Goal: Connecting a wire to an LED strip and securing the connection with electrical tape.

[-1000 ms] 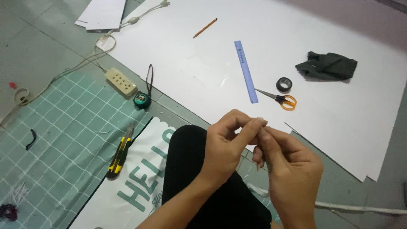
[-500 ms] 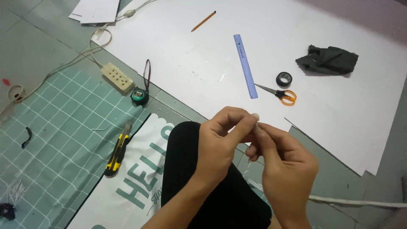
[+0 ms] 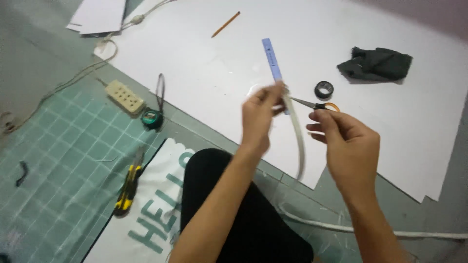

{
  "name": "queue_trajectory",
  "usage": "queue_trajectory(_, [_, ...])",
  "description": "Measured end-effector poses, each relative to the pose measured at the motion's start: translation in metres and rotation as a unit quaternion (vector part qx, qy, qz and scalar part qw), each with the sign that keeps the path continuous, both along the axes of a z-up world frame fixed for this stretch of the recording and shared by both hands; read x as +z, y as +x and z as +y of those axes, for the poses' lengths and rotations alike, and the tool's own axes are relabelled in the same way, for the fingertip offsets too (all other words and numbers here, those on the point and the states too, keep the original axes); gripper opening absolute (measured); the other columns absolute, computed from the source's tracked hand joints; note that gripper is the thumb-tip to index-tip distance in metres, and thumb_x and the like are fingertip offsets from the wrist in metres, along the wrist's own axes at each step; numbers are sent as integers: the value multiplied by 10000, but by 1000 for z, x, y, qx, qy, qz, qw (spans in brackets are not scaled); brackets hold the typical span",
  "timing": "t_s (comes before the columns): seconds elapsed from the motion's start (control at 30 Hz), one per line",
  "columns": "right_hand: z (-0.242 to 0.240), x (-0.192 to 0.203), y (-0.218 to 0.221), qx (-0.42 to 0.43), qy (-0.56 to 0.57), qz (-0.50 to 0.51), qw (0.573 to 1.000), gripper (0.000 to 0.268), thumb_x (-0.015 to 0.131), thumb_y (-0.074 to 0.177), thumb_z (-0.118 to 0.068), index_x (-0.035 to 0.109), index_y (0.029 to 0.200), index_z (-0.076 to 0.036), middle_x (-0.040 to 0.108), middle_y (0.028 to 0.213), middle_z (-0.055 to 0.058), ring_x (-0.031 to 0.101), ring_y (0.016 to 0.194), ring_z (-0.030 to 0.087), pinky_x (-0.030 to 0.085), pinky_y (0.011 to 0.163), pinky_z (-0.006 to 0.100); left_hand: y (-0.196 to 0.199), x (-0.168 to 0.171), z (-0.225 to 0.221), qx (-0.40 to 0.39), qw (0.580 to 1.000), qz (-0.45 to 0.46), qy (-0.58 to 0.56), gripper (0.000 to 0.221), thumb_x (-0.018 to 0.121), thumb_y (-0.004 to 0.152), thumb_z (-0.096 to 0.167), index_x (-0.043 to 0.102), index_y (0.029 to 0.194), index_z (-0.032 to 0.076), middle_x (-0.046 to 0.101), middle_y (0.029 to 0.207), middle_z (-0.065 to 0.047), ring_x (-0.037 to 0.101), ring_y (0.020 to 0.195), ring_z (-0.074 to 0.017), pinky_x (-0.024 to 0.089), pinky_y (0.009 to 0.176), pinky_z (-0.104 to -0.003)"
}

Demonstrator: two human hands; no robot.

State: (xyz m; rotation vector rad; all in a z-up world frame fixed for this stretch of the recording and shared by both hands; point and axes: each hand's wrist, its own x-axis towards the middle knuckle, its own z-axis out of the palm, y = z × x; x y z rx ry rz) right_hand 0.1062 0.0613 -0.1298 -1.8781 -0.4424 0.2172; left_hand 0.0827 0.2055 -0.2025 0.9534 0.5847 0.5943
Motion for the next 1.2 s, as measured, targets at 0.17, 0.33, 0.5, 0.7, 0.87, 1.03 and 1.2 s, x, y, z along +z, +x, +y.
queue_trajectory(0.17, [-17,-39,68,-58,-46,-15,997,123,738,1010,-65,755,1056,47,742,884,217,755,797,278,642,737,409,33,-49,34,57,997,4,-58,334,629,983,400,627,1081,80,723,832,-86,717,727,-199,631,712,-411])
queue_trajectory(0.33, [-15,-84,131,-104,-72,5,992,118,741,997,-82,764,1021,31,746,821,194,763,738,292,632,739,414,60,-50,35,83,991,17,-102,374,578,1015,462,627,1018,92,655,739,-34,640,671,-142,640,694,-355])
queue_trajectory(0.5, [1,-137,183,-79,-112,13,991,177,810,882,-75,765,1013,36,755,849,201,756,809,283,609,781,395,77,-69,36,43,995,36,-80,388,642,985,456,717,1048,80,703,769,-39,679,705,-147,652,731,-360])
queue_trajectory(0.7, [27,-193,233,-42,-144,-53,987,140,781,900,-84,779,1035,-45,763,910,163,750,924,297,572,840,407,76,-77,42,57,993,27,-104,350,666,980,413,733,1056,78,692,780,-37,676,716,-155,633,757,-375])
queue_trajectory(0.87, [43,-222,250,-31,-180,-127,975,132,801,889,-41,796,1015,-78,768,893,137,748,904,309,564,809,384,76,-86,49,81,987,24,-134,258,742,931,296,723,1040,63,695,797,-48,679,727,-162,631,785,-380])
queue_trajectory(1.03, [50,-243,255,13,-300,-240,923,289,844,934,-192,763,1149,-17,756,1007,123,665,1065,294,518,940,410,76,-88,49,88,986,18,-138,258,801,887,200,726,1052,16,737,866,-106,719,750,-196,648,788,-413])
queue_trajectory(1.2, [48,-259,266,0,-327,-297,897,276,847,899,-108,767,1157,-52,749,994,69,586,1121,272,397,1003,453,76,-83,44,64,992,7,-112,341,824,845,112,720,1140,-23,750,954,-160,735,809,-218,646,819,-418])
